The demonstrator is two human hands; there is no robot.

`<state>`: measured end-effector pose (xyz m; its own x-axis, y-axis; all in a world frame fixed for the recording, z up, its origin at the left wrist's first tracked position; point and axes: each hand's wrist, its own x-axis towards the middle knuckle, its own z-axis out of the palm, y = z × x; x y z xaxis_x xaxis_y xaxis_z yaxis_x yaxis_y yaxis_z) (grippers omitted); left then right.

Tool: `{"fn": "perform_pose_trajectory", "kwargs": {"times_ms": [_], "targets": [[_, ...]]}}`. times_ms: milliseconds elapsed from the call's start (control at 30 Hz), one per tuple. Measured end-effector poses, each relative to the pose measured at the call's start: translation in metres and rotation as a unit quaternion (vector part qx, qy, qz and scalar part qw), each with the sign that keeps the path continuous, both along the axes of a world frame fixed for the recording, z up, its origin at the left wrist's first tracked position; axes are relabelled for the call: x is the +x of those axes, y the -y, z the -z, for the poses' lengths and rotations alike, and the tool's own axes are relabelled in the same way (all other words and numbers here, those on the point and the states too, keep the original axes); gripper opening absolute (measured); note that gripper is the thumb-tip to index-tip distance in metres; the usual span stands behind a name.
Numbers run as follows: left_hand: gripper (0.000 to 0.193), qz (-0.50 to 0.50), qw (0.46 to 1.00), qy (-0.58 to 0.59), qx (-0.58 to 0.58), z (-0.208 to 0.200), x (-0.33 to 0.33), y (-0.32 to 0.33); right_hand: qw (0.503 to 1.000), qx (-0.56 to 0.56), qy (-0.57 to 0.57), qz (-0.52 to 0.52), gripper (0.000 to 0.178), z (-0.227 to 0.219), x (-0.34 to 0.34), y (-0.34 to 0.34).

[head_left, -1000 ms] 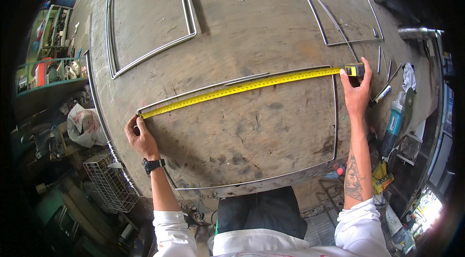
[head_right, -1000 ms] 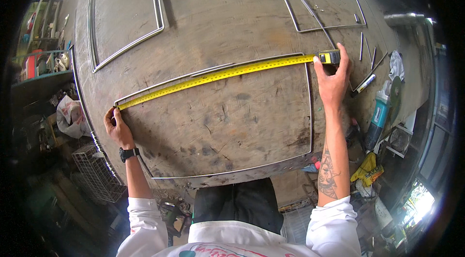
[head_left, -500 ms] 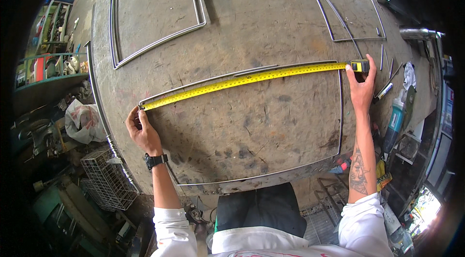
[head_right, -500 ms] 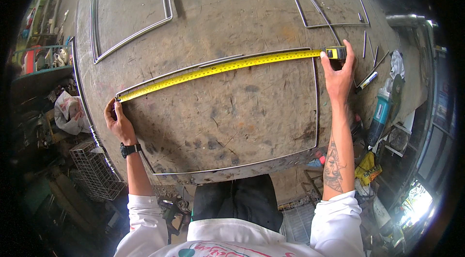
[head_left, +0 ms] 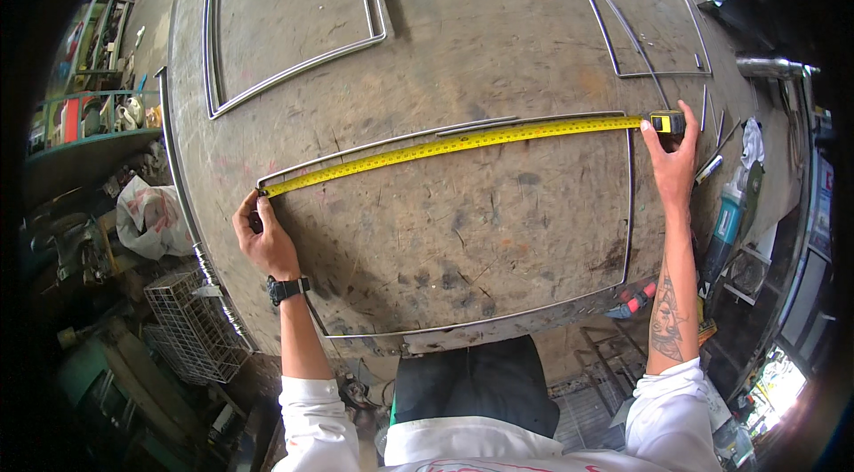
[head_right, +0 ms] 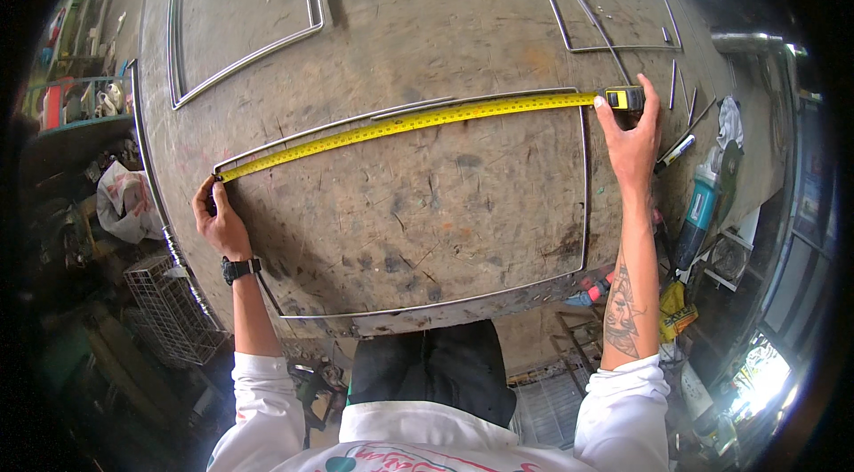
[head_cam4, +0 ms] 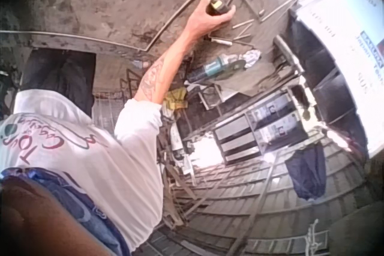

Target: The person arranges metal bars on a workbench to form rectangular frames, measures them with a tape measure, cuts a bar with an angle grinder, and tack welds the corners using a welding torch. The frames remain on the workbench after welding.

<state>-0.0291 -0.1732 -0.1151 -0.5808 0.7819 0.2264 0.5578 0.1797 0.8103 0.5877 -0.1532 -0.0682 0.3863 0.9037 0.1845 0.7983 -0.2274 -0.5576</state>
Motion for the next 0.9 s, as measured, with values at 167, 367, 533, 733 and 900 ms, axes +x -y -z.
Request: {"fn": "perform_pose_trajectory", "kwargs": {"times_ms": [167,367,533,733,900], "targets": [[0.021,-0.005,1.000,-0.001,0.003,0.003,-0.001,0.000,0.992,0.011,0.128,-0.017,0.079,-0.019,-0.016,0.003],[0.020,-0.011,1.000,-0.009,-0.005,-0.002,0.003,0.002,0.972,0.116,0.203,-0.025,0.067,-0.032,-0.041,0.005],[0.020,-0.011,1.000,-0.016,0.003,0.002,-0.001,0.001,0.970,0.115,0.018,-0.213,0.014,-0.048,-0.144,-0.028],[0.022,-0.012,1.000,0.002,-0.007,0.000,0.002,-0.002,0.906,-0.012,0.010,-0.423,0.004,-0.026,-0.215,-0.075],[0.019,-0.009,1.000,0.018,0.015,0.006,-0.001,0.001,0.879,-0.093,0.040,-0.466,0.006,-0.025,-0.226,-0.088]]}}
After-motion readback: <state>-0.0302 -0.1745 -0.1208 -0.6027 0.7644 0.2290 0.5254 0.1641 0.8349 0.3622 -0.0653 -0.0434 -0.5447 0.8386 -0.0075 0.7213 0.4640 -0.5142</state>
